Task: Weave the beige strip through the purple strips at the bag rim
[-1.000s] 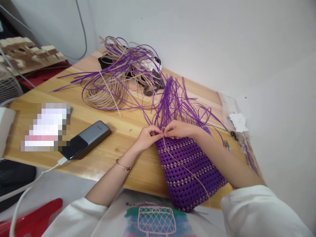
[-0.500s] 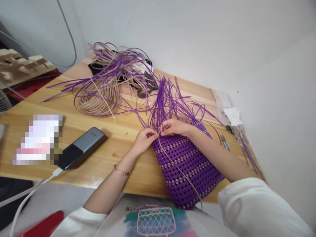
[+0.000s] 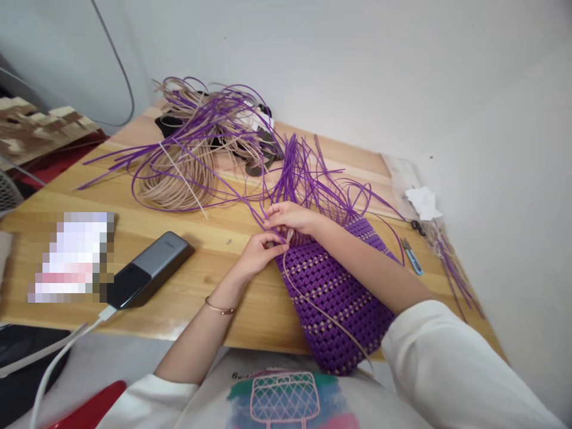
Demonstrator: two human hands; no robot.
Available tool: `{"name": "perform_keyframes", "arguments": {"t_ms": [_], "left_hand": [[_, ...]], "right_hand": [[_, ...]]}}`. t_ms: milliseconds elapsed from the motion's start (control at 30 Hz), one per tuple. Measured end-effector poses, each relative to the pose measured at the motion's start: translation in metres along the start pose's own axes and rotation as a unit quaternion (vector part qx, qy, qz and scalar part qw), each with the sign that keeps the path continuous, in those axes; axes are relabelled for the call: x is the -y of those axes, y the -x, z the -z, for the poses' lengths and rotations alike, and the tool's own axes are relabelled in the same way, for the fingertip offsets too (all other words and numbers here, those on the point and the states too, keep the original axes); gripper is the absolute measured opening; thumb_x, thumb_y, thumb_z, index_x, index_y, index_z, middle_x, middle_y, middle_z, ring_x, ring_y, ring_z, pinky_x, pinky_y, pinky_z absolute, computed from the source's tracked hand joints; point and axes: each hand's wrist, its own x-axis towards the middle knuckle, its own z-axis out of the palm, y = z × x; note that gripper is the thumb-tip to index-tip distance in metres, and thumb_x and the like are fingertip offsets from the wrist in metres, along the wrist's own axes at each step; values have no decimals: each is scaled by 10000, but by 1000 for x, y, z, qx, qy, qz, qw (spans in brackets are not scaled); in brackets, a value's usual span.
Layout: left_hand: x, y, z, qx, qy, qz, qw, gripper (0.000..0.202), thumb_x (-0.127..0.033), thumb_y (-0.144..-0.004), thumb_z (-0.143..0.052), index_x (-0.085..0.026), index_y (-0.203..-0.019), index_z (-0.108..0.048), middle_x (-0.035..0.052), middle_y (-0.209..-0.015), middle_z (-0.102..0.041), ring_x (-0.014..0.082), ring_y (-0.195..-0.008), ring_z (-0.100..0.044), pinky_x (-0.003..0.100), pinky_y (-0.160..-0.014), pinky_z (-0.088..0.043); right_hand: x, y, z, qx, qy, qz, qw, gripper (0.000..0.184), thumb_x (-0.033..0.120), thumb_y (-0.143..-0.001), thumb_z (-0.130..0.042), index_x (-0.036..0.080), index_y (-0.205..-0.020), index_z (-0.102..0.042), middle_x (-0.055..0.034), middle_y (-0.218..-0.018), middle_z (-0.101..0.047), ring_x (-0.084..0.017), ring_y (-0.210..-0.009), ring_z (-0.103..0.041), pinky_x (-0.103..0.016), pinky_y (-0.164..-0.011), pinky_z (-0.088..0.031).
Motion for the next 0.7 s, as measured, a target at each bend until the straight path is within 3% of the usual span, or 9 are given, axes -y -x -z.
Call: {"name": "perform_keyframes", "arguments": {"t_ms": [133, 267, 333, 567, 633, 700], "left_hand": [[0, 0, 0, -2, 17, -14, 1000, 170, -265, -600, -692, -127, -651, -607, 5, -702, -591, 108, -669, -503, 253, -683, -387], [0, 0, -1, 3, 0, -6, 1000, 175, -277, -619, -671, -126, -674, -604, 4, -690, -573, 106, -651, -489, 250, -660, -377], [0, 0, -2, 6, -16, -5, 1000, 173, -283, -634, -658, -127, -686, -605, 6, -694, -574, 107, -647, -487, 252, -659, -378], [-4, 0, 1, 23, -62, -43, 997, 185, -271, -679, -634, -123, -789, -653, 56, -847, -608, 146, -799, -535, 278, -761, -399], [-6, 0, 3, 44, -58, -41, 996, 181, -274, -684, -630, -120, -778, -651, 56, -842, -608, 146, -804, -537, 275, -763, -401], [-8, 1, 3, 53, -59, -31, 996, 175, -275, -676, -635, -117, -752, -641, 42, -801, -601, 131, -759, -528, 256, -720, -399]], "right_hand": [[-7, 1, 14, -94, 176, -19, 980, 400, 50, -636, -597, 123, -1014, -487, 68, -571, -487, -68, -478, -431, -190, -484, -343], [-16, 30, 32, -119, 272, -19, 955, 254, 103, -604, -619, 131, -845, -543, 43, -597, -492, -76, -511, -424, -205, -502, -313], [-18, 51, 31, -148, 336, -17, 930, 282, 148, -606, -623, 140, -873, -533, 35, -618, -517, -92, -529, -449, -216, -508, -312], [-16, 103, -15, -148, 351, 18, 924, 210, 185, -729, -538, 178, -939, -531, 9, -675, -603, -121, -606, -548, -230, -562, -358], [-8, 115, -29, -159, 427, -6, 890, 192, 274, -775, -528, 179, -940, -549, -25, -718, -624, -158, -646, -579, -253, -564, -365], [4, 129, -40, -167, 528, -56, 831, 218, 335, -825, -476, 163, -908, -582, -69, -729, -634, -205, -661, -600, -279, -544, -362]]}}
